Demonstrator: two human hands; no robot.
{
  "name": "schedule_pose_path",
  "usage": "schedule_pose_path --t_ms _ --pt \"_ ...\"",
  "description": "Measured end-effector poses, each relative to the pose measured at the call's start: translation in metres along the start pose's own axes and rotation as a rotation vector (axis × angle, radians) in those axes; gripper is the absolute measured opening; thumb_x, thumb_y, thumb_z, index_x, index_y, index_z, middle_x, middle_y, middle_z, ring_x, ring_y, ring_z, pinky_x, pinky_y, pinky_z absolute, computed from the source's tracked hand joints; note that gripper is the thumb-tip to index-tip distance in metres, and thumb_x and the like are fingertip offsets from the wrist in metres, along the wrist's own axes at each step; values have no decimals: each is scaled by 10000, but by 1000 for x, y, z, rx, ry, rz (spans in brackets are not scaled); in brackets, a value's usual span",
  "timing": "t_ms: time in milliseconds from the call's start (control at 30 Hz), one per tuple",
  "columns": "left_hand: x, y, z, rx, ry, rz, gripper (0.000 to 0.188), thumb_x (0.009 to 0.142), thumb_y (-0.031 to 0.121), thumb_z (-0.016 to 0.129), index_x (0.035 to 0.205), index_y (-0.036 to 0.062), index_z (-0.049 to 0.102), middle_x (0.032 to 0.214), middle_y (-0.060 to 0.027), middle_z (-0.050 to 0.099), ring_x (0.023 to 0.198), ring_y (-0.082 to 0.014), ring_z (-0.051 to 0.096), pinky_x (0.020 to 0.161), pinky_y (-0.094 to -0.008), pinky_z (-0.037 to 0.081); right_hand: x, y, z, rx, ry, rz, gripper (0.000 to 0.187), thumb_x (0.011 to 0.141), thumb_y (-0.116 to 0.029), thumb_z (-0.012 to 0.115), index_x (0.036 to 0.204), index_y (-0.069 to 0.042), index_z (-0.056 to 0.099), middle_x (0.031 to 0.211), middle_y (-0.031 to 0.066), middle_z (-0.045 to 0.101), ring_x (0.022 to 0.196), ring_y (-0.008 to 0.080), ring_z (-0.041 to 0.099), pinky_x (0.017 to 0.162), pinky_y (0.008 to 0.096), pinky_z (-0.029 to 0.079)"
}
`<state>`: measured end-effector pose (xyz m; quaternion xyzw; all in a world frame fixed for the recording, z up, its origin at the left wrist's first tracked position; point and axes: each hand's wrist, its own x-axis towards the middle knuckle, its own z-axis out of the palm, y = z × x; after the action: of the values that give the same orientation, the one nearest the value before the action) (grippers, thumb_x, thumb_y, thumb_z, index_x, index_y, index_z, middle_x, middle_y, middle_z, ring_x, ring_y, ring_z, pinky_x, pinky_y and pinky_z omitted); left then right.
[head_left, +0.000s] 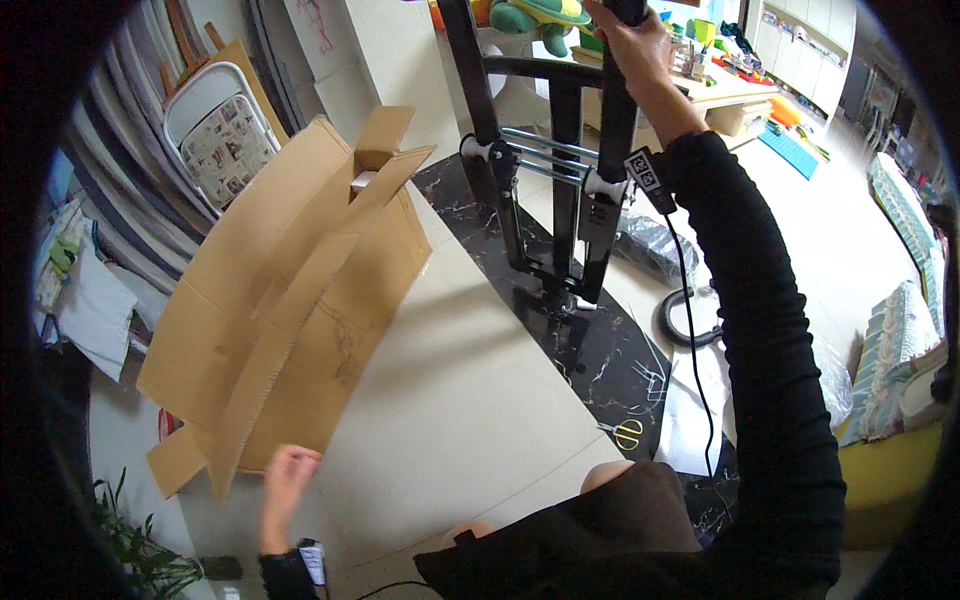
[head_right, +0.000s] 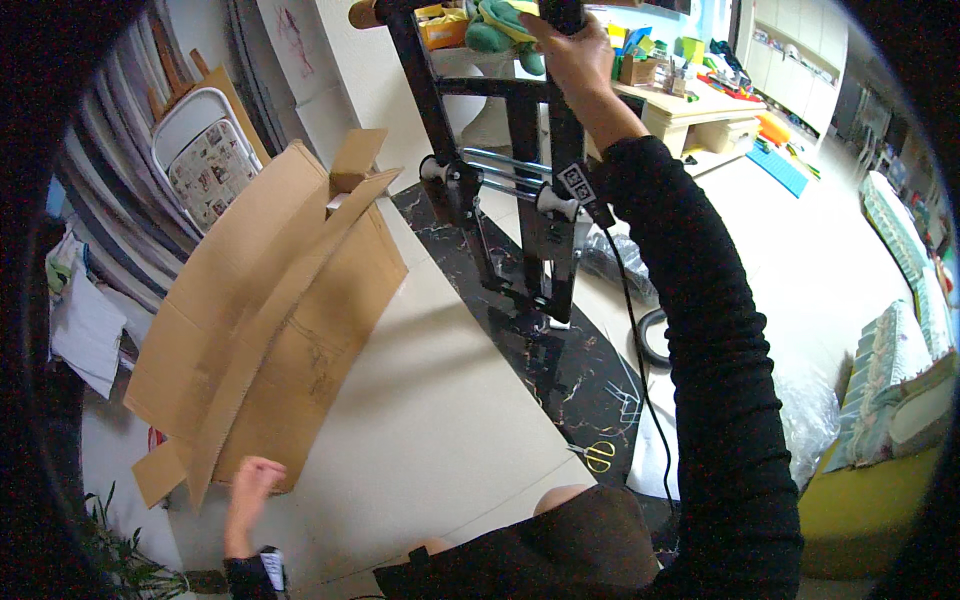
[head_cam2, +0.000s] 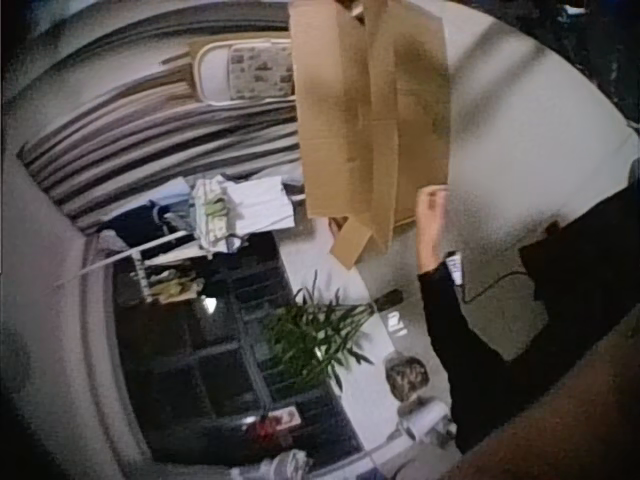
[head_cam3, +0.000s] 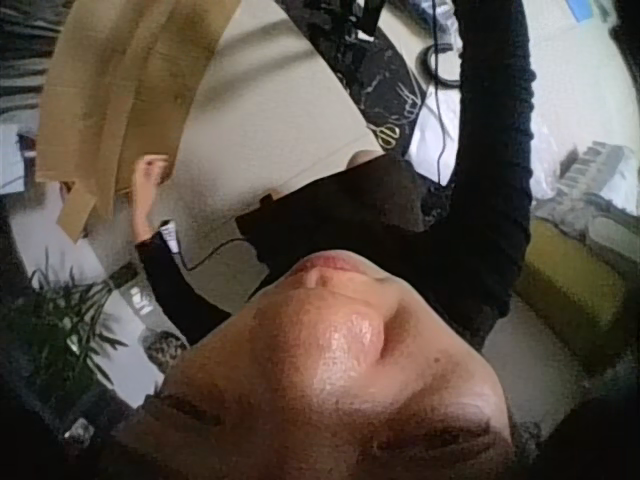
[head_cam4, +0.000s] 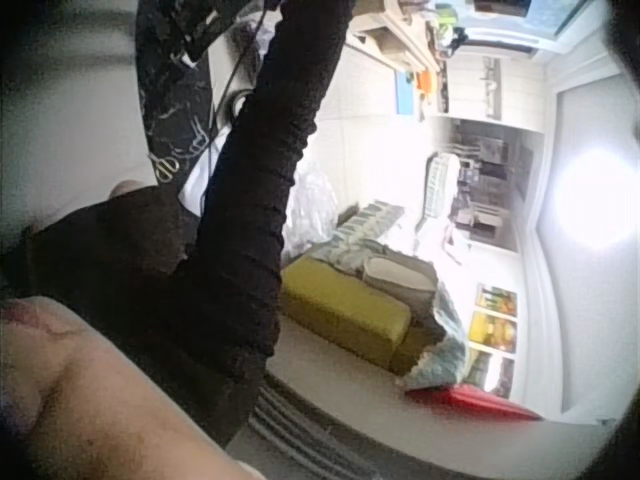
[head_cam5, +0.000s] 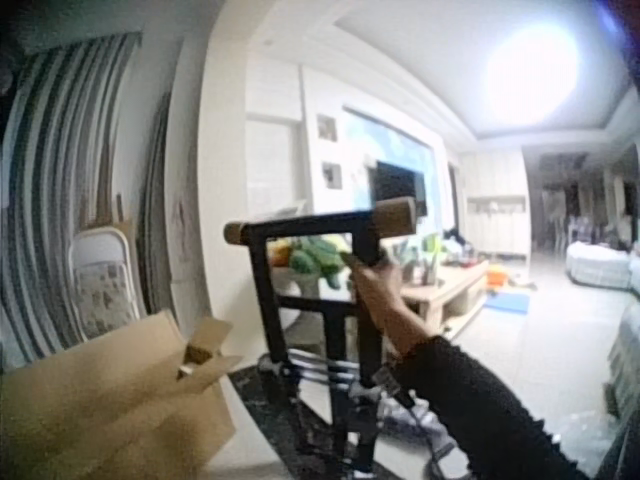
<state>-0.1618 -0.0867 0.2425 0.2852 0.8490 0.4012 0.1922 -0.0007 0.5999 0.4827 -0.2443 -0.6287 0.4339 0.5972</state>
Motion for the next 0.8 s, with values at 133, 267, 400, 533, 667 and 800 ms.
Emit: schedule_pose_path --t_ms 133,267,400,533,667,800 --pt "22 82 -61 -275 225 303 279 1024 304 526 1105 40 571 1053 -93 631 995 -185 601 945 -347 460 -18 -8 25 -54 26 -247 378 838 -253 793 1056 24 656 789 64 670 723 187 610 646 366 489" --pt "77 192 -53 -599 108 581 304 1022 263 520 1170 1 557 1134 -147 630 1046 -253 628 1011 -408 448 -34 -6 51 -120 68 -147 401 810 -336 807 1051 -37 692 866 81 708 808 241 658 726 390 513" --pt "146 301 43 -428 -123 778 388 984 222 597 1261 -44 541 1235 -153 637 1144 -217 629 1056 -360 436 -58 -8 73 -171 130 -82 426 782 -419 822 1047 -98 729 942 98 746 893 296 706 806 414 536" --pt "190 367 148 -159 22 1081 782 914 415 714 1423 -70 372 1404 -254 499 1331 -329 482 1130 -409 362 -81 -10 87 -233 254 -167 362 791 -372 817 1027 -107 741 934 106 755 922 339 696 849 462 513" --pt "205 398 179 -347 127 868 846 945 438 673 1508 -56 280 1498 -217 398 1400 -295 391 1165 -393 304 -105 -19 100 -224 160 -1 369 763 -263 781 1051 -69 657 1040 163 684 1086 403 557 893 522 445" --pt "221 430 170 -368 38 1030 507 925 338 715 1282 11 566 1235 -100 623 1134 -193 578 987 -329 455 -153 -30 114 -315 285 -79 274 859 -285 666 1084 -130 644 1014 60 615 1052 312 525 863 473 400"
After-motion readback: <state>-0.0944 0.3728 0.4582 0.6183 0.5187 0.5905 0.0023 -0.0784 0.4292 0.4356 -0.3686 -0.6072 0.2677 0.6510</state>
